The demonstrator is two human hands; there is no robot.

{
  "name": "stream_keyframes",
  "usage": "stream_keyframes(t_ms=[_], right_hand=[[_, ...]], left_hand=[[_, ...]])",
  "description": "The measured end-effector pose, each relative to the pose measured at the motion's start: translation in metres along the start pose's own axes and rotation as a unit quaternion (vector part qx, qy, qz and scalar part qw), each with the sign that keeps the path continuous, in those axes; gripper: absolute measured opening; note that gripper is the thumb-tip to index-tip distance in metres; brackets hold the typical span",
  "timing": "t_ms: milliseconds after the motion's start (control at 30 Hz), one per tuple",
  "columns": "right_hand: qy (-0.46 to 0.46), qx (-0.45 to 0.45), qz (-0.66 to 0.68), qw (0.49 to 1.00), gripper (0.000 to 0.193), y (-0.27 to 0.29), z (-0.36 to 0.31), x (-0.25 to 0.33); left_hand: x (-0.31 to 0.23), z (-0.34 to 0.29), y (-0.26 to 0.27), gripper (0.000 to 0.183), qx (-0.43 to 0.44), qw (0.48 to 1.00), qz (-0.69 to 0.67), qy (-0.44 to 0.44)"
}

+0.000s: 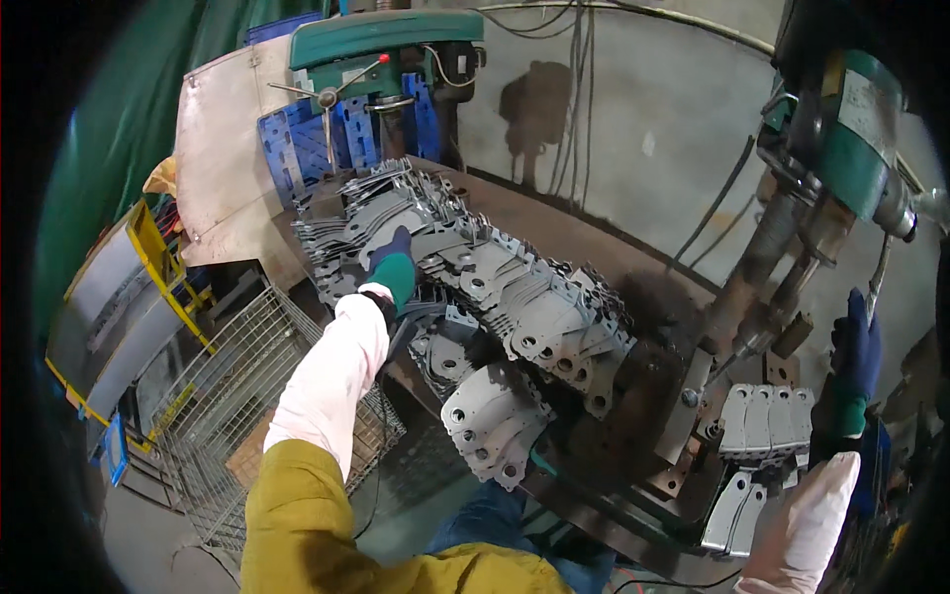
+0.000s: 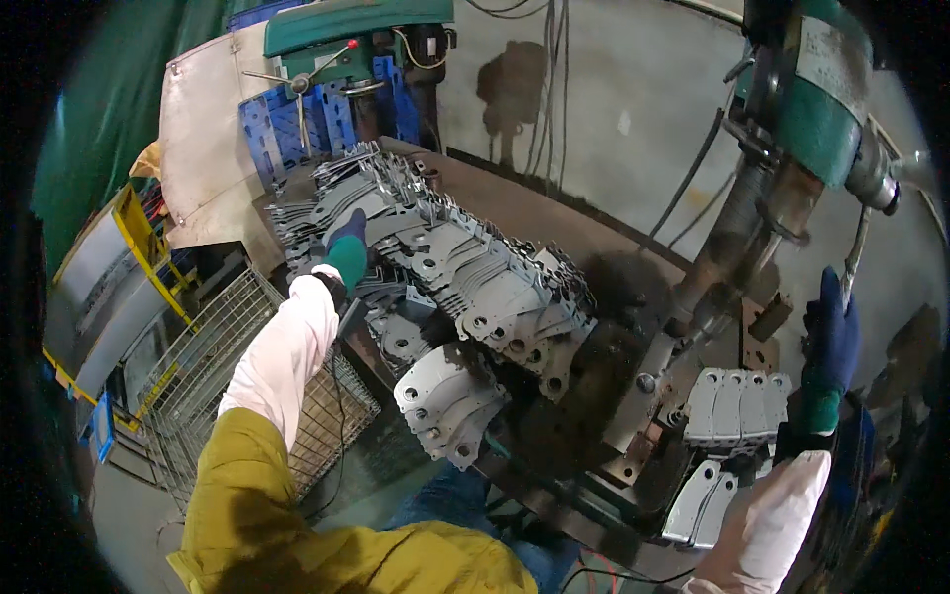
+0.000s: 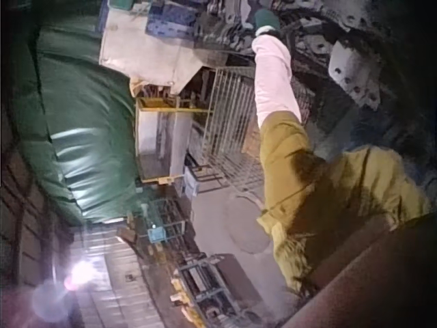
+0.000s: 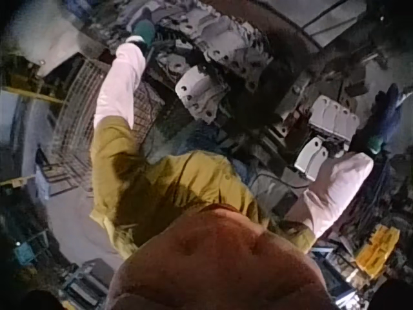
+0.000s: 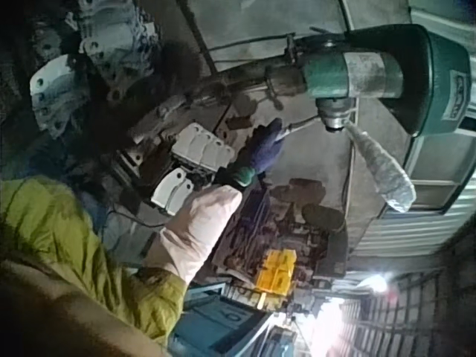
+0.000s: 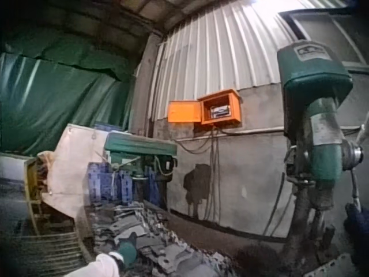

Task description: Operating a drilling machine to process metal plates in a fabrication environment.

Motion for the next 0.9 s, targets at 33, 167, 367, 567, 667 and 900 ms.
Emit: stream_keyframes(t_ms=[33, 167, 367, 567, 667, 900], right_hand=[[0.008, -0.003, -0.012, 1.000, 0.051, 0.001, 0.001, -0.002], [0.015, 0.046, 0.018, 0.999, 0.050, 0.001, 0.003, -0.008], [0.232, 0.069, -0.187, 0.952, 0.057, 0.048, -0.034, -0.029], [0.036, 0.090, -0.332, 0.938, 0.070, 0.106, -0.087, -0.082], [0.002, 0.109, -0.432, 0.895, 0.073, 0.134, -0.111, -0.099], [0.021, 0.206, -0.547, 0.811, 0.087, 0.155, -0.181, -0.115]], left_hand=[[0.000, 0.001, -0.007, 0.057, -0.012, 0.999, 0.051, 0.014], [0.024, 0.016, -0.002, 0.053, -0.092, 0.988, -0.081, 0.093], [0.006, -0.002, -0.006, 0.068, 0.086, 0.758, 0.590, -0.267], [0.053, 0.009, 0.026, 0.036, 0.093, 0.606, 0.650, -0.449], [0.055, 0.007, 0.050, 0.033, -0.002, 0.834, 0.413, -0.366], [-0.049, -0.092, 0.077, 0.046, 0.018, 0.917, -0.347, -0.196]])
Point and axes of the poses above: each hand's wrist, its own z-axis towards the middle knuckle, its own y-axis out of the back of the hand, x = y × z, the point moved 2 cm from there along z, towards the middle knuckle, and after that the axes turned 9 degrees about -x, right-handed, at the moved point
